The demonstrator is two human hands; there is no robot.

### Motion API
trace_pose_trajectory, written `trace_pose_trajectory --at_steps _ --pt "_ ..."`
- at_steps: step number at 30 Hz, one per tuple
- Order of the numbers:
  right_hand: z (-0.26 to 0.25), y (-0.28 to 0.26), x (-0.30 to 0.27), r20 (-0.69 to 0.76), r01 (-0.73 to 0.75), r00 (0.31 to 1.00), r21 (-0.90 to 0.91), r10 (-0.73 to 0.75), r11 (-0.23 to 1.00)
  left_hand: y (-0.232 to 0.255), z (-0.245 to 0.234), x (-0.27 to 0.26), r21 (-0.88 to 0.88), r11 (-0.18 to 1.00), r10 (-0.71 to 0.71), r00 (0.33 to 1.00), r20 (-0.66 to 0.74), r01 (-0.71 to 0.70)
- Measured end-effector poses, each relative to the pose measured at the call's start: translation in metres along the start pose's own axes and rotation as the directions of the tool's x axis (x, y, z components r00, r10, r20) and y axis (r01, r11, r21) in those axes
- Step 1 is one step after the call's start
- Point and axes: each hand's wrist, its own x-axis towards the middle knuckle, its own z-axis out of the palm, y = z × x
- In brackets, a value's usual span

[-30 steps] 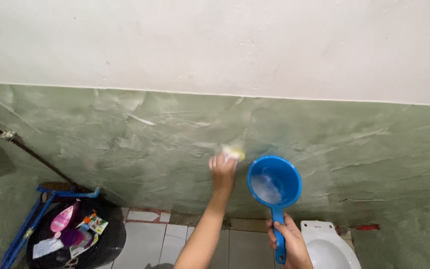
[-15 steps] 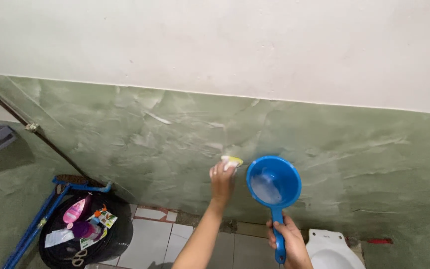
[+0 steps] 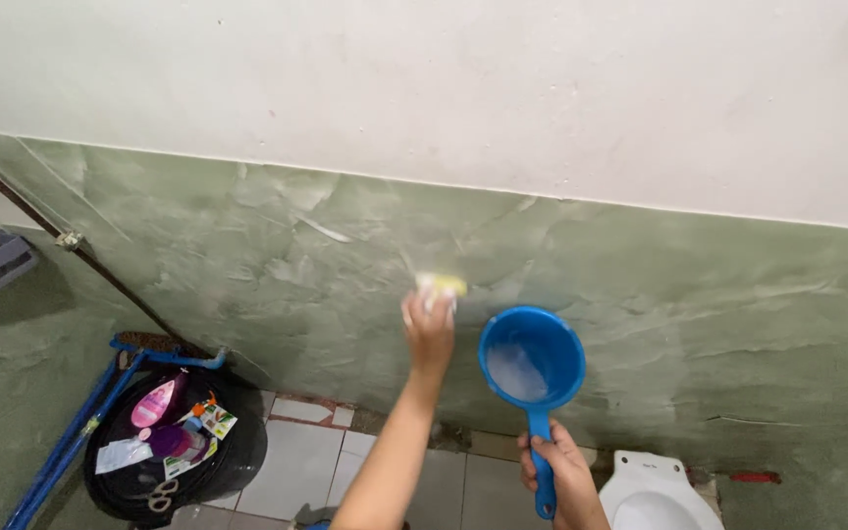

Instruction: The person is cleaning the tiled wall in a bathroom using a sponge and soapy water from a blue bucket.

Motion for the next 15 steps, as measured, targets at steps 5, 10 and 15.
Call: trace_pose_trajectory --at_steps 5,10,15 --pt "-0.013 0.013 0.017 0.058 0.005 0.998 -0.01 -0.005 1.0 -0.001 -0.01 -0.016 -0.116 0.944 -0.277 0.931 0.236 0.31" --pt "-0.028 0.033 0.048 0.066 -0.038 0.997 0.02 0.037 0.999 0.013 -0.055 0.085 -0.336 0.819 -0.456 0.883 0.111 0.465" --pt "-0.012 0.028 0.041 0.071 -0.04 0.997 0.054 0.036 0.998 0.01 -0.078 0.135 -0.338 0.883 -0.392 0.907 -0.154 0.325"
